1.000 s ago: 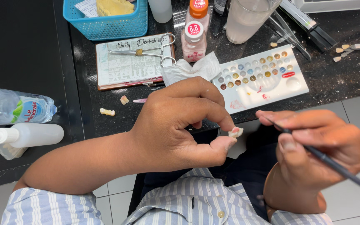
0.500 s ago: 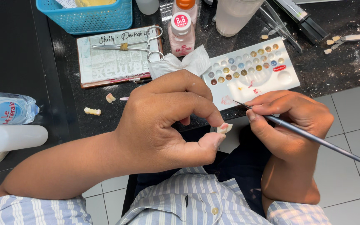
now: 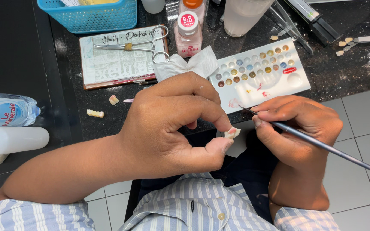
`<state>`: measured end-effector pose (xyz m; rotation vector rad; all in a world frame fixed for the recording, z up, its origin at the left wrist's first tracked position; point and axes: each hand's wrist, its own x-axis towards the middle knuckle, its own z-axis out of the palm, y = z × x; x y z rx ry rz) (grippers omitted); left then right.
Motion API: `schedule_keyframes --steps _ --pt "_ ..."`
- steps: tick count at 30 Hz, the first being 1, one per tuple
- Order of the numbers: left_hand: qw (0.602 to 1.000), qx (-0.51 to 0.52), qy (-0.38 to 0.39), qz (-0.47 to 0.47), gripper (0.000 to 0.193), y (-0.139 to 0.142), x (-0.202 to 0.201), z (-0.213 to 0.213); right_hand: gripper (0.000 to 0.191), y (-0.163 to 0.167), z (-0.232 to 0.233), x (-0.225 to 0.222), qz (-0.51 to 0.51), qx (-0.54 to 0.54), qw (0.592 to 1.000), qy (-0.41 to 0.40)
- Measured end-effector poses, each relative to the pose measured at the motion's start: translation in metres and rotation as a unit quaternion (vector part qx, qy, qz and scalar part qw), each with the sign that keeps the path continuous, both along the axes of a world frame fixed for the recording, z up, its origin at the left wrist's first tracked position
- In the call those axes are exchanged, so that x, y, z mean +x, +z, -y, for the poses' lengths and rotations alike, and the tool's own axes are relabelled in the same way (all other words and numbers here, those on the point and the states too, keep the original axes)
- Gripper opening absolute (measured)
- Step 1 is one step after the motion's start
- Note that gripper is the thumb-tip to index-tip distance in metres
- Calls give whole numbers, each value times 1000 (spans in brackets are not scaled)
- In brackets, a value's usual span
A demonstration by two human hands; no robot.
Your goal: The person places a dental prosthesis into a furnace, then sits at a workbench to paint a small tooth-shaped object. They use a fine brush to apply color from a palette, repeatedly dipping the brush and applying paint to the object's surface.
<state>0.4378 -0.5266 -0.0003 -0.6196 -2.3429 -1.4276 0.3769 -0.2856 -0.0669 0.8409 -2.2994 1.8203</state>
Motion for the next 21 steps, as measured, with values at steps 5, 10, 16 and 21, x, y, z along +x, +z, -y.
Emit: schedule_keyframes --steps 5,10,16,21 --pt "1000 3 -2 3 14 0 1 1 13 -1 -1 1 11 -7 1000 8" --pt "1000 10 -1 8 14 -4 3 3 10 -5 2 -1 0 -22 1000 11" --pt "1000 13 -4 2 14 -8 3 3 9 -2 3 4 18 -18 1000 4" --pt "1000 13 -4 11 14 -7 3 3 9 2 6 6 16 -4 1000 2"
